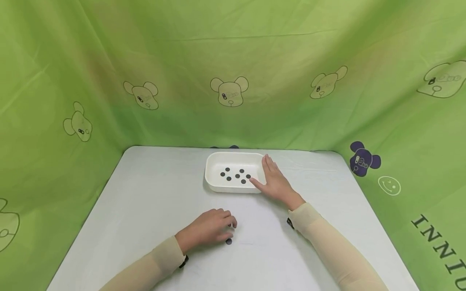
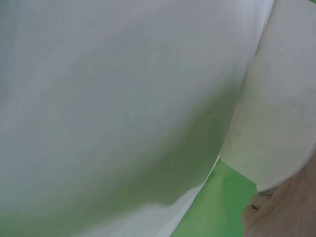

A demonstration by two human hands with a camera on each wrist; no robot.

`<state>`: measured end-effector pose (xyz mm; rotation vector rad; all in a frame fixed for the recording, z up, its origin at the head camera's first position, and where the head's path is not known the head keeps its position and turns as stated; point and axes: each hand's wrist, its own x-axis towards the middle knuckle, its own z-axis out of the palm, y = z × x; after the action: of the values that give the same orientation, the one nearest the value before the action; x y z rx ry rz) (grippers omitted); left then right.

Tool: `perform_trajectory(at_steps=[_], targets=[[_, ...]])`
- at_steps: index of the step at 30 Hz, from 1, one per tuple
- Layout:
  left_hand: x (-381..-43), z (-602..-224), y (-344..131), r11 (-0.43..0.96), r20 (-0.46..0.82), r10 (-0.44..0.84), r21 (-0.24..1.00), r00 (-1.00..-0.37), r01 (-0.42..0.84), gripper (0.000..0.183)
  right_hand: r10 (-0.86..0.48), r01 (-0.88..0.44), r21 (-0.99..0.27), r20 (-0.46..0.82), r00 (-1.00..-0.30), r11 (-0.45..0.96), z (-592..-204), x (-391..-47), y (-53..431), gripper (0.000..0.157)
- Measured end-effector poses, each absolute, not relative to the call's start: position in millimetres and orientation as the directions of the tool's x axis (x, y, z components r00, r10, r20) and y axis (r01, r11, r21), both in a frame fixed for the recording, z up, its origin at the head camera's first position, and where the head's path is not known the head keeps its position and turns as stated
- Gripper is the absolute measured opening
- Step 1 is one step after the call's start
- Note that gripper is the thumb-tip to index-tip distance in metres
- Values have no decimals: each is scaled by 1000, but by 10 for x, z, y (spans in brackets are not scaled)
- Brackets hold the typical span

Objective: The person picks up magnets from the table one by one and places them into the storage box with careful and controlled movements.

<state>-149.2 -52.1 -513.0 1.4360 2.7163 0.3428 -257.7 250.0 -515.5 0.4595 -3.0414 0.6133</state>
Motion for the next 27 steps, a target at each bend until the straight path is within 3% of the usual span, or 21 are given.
perform_trajectory(at_steps=[13,27], targets=[[-1399,-5207,-589,543,16,825,256,-565,800,18,-288,-297,-370,81,-954,880,-5178,-2627,2521,110],[-1366,-5223,-580,529,24,838,215,-546,821,13,-291,-298,-379,79,-954,876,-5171,-2584,2508,111]])
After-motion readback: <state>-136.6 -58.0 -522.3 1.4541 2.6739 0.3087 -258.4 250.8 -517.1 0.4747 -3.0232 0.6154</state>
